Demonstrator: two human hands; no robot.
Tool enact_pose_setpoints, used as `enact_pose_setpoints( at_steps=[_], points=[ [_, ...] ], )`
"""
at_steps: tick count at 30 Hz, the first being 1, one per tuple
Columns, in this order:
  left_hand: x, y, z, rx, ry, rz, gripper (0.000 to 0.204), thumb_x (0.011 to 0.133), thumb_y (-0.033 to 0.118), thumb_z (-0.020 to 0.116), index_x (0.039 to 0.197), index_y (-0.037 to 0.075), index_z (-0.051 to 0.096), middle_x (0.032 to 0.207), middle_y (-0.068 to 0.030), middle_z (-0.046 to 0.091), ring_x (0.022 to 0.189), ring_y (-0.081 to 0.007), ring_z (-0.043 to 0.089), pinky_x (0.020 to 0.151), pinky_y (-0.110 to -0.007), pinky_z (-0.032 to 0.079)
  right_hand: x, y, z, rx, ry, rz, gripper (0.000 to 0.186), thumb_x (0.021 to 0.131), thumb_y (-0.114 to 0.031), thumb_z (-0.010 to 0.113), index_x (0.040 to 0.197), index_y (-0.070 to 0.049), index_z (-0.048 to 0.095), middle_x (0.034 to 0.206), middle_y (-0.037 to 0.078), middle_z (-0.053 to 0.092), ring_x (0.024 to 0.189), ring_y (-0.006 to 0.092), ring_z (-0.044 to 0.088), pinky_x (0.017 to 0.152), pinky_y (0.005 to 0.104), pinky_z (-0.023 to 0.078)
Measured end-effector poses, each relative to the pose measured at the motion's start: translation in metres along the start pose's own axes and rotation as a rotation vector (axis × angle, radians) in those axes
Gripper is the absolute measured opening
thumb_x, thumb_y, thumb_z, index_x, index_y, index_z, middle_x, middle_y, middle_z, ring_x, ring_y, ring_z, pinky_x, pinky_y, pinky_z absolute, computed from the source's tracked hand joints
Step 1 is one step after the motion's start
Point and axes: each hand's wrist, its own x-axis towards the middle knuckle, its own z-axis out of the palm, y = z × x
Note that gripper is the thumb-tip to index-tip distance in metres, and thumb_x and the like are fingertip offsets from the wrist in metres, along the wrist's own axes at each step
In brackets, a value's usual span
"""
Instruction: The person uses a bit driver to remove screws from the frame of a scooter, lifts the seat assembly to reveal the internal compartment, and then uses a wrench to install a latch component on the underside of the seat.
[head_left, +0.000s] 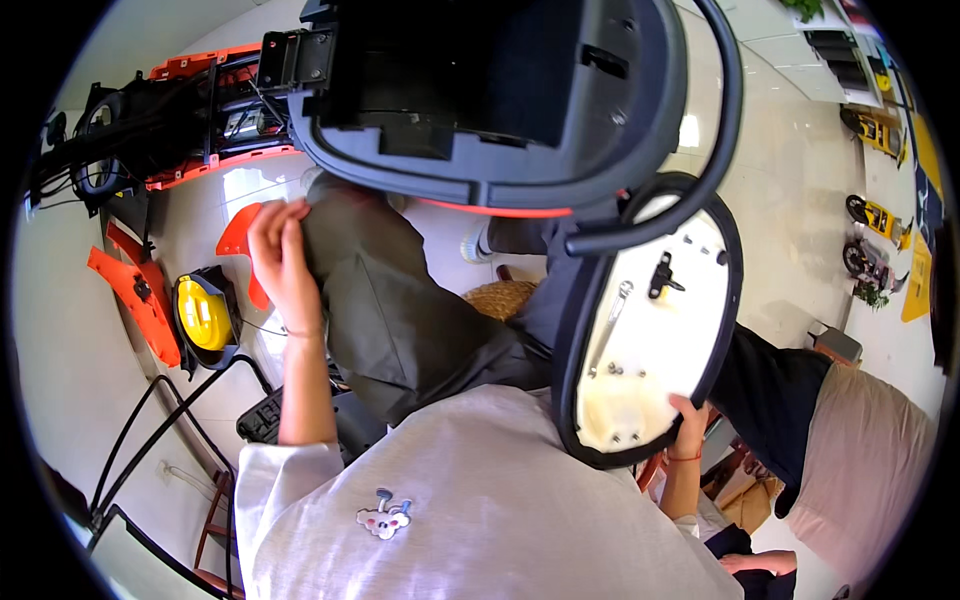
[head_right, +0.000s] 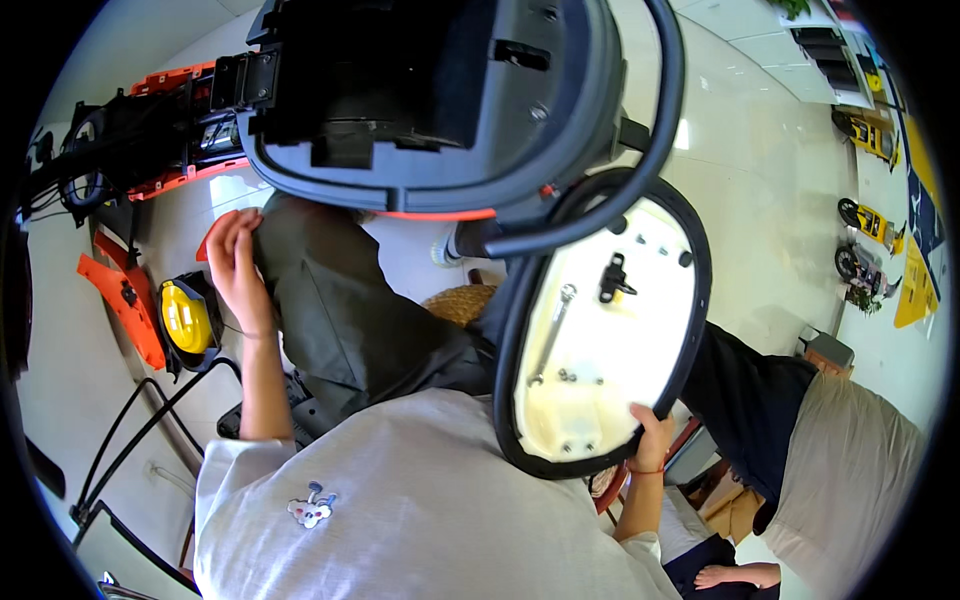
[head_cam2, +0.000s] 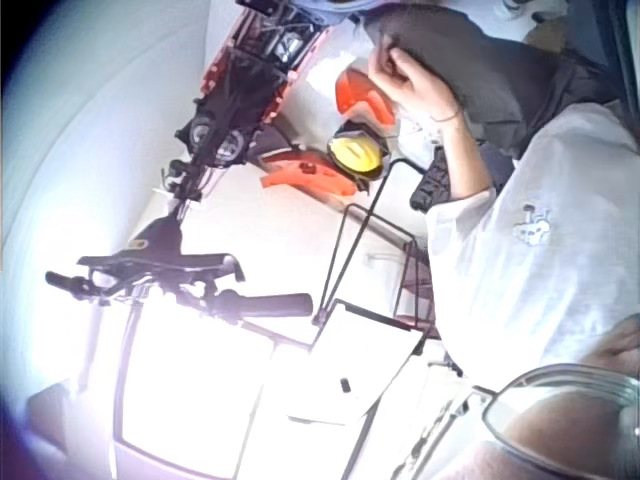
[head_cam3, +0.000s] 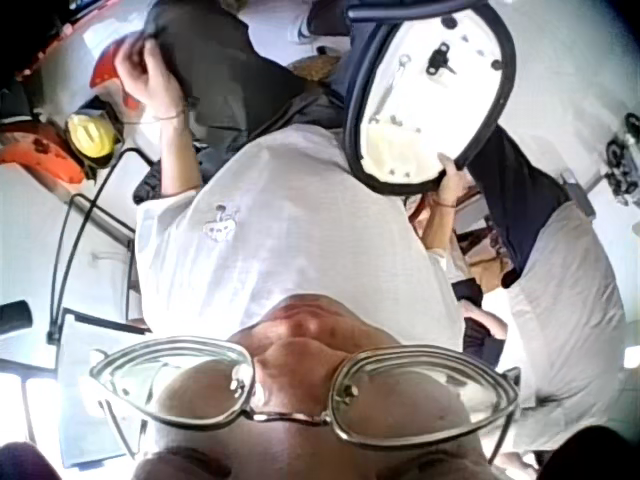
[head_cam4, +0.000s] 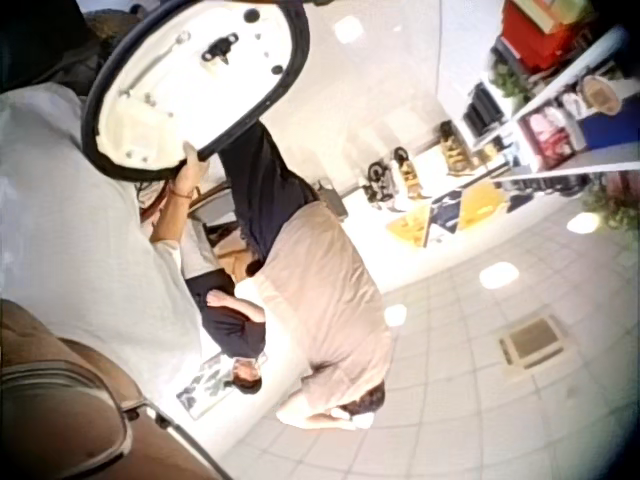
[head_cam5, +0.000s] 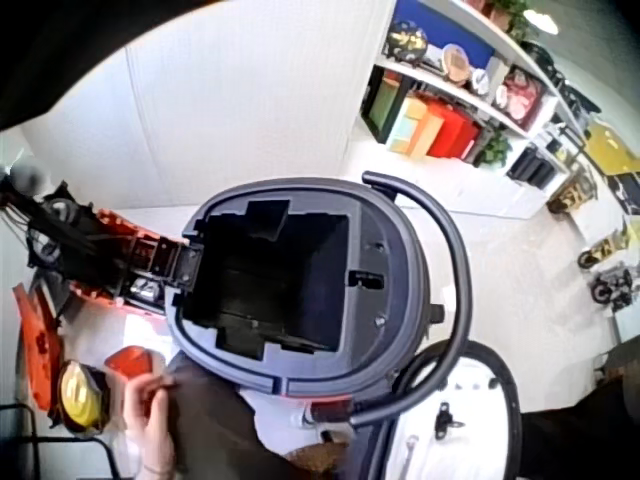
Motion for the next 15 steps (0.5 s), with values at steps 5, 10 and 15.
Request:
enact_pose_setpoints(
  at_steps=[5, 10, 15],
  points=[
    [-0.115, 0.081, 0.055, 0.066, -0.508, -0.026, 0.032, 0.089, 0.009, 0.055, 0.119, -0.001, 0.049, 0.111, -0.0112, 0.058, 0.101, -0.0188, 0.056, 0.091, -0.03, 0.043, 0.019, 0.025, -0.034, 0.048, -0.134, -0.026, 0.039, 0.07, -0.003, 0.061, 0.107, 0.006, 0.056, 0.096, 0.01, 0.063, 0.082, 0.0195, 0.06, 0.076, 0.0286, 0.047],
    [-0.168, 0.093, 0.118, -0.389, -0.892, -0.566, 0.071, 0.086, 0.019, 0.063, 0.14, -0.002, 0.022, 0.136, -0.0158, 0.04, 0.121, -0.0215, 0.043, 0.1, -0.033, 0.036, 0.031, 0.035, -0.053, 0.018, -0.216, -0.118, 0.04, 0.068, -0.001, 0.063, 0.106, 0.007, 0.057, 0.096, 0.009, 0.063, 0.083, 0.0169, 0.06, 0.076, 0.0269, 0.047],
    [-0.184, 0.087, 0.105, -0.334, -0.842, -0.611, 0.064, 0.08, 0.0, 0.056, 0.138, -0.001, 0.028, 0.123, -0.0096, 0.05, 0.111, -0.015, 0.048, 0.095, -0.028, 0.039, 0.034, 0.021, -0.06, -0.107, -0.36, -0.239, 0.042, 0.069, -0.001, 0.065, 0.109, 0.006, 0.055, 0.098, 0.008, 0.063, 0.085, 0.0153, 0.059, 0.078, 0.0263, 0.047]
  ],
)
